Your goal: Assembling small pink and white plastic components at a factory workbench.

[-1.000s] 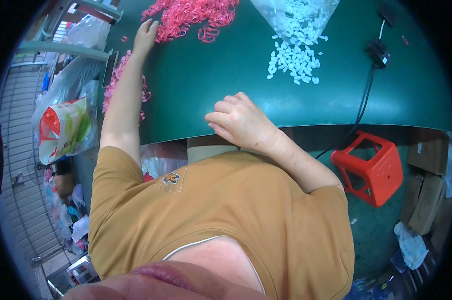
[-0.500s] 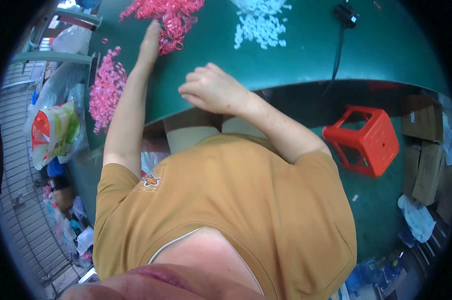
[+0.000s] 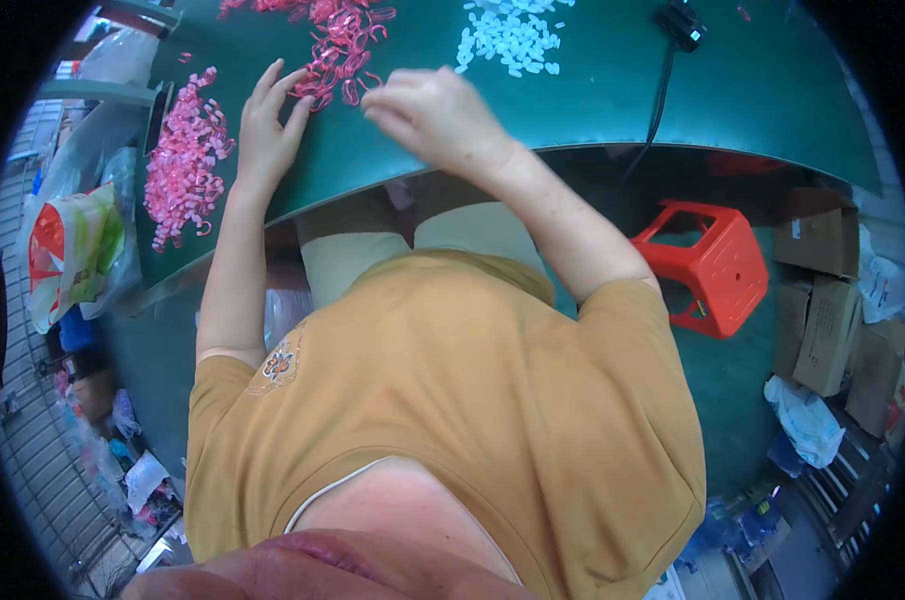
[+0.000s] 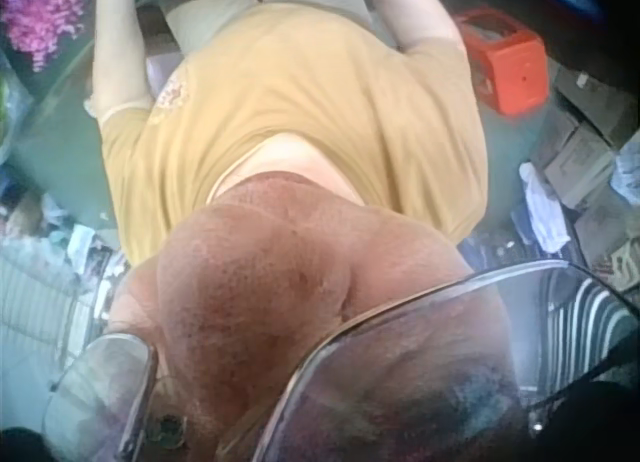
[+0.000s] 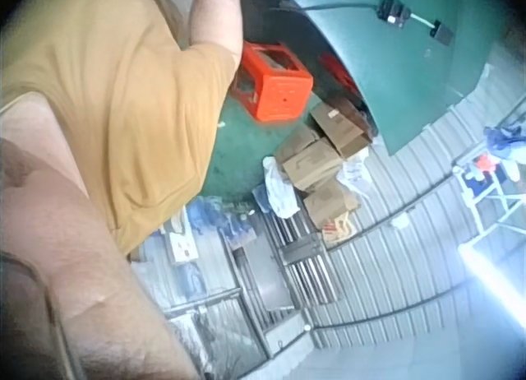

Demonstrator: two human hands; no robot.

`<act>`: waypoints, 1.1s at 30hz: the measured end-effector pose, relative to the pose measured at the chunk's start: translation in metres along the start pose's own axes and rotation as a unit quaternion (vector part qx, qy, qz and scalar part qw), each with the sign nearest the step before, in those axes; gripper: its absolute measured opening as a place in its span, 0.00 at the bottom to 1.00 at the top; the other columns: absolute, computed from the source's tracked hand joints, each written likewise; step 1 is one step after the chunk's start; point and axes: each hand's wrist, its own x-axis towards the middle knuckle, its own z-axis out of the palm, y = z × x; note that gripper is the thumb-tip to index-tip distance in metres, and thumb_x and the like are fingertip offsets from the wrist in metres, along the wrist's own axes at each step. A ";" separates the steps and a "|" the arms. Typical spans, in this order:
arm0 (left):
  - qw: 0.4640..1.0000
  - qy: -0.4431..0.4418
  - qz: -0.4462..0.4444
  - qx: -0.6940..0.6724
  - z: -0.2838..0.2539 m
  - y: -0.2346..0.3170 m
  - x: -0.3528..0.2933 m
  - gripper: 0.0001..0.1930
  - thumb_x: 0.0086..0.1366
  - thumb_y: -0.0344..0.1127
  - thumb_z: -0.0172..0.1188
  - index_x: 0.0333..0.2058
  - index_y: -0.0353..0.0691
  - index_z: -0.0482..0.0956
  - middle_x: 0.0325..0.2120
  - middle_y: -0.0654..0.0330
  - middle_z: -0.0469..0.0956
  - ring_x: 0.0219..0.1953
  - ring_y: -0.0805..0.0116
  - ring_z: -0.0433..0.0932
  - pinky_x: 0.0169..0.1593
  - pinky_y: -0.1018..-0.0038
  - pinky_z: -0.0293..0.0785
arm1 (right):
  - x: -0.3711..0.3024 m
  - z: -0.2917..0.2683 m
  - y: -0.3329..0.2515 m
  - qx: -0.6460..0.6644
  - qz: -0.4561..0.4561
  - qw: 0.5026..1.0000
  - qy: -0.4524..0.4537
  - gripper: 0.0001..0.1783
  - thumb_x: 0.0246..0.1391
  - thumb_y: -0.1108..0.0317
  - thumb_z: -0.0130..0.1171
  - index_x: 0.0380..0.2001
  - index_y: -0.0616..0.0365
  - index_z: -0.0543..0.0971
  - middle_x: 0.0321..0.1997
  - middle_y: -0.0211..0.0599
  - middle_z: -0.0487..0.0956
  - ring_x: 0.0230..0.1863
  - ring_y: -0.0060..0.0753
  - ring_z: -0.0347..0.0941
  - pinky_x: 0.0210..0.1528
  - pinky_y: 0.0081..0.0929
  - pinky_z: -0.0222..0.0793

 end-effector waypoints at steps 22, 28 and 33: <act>0.976 -0.089 0.185 -0.072 -0.012 0.071 -0.028 0.08 0.66 0.28 0.68 0.43 0.45 0.88 0.47 0.66 0.85 0.53 0.62 0.83 0.57 0.60 0.73 | -0.034 -0.039 -0.022 -0.095 0.120 0.986 -0.069 0.13 0.62 0.69 0.69 0.50 0.50 0.88 0.39 0.35 0.84 0.40 0.47 0.82 0.42 0.43 0.77; 0.978 -0.087 0.156 -0.111 -0.018 0.075 -0.035 0.10 0.66 0.28 0.69 0.46 0.46 0.88 0.52 0.64 0.86 0.57 0.60 0.83 0.59 0.61 0.72 | -0.011 -0.014 -0.021 -0.166 0.017 0.971 -0.170 0.16 0.63 0.66 0.71 0.54 0.46 0.86 0.43 0.29 0.81 0.47 0.38 0.79 0.49 0.38 0.71; 0.979 -0.047 0.129 -0.148 -0.009 0.075 -0.041 0.11 0.63 0.34 0.74 0.44 0.45 0.87 0.44 0.64 0.86 0.49 0.61 0.84 0.56 0.59 0.73 | -0.014 0.004 -0.013 -0.187 0.009 0.968 -0.164 0.10 0.60 0.66 0.73 0.45 0.46 0.86 0.40 0.26 0.80 0.45 0.35 0.79 0.47 0.38 0.70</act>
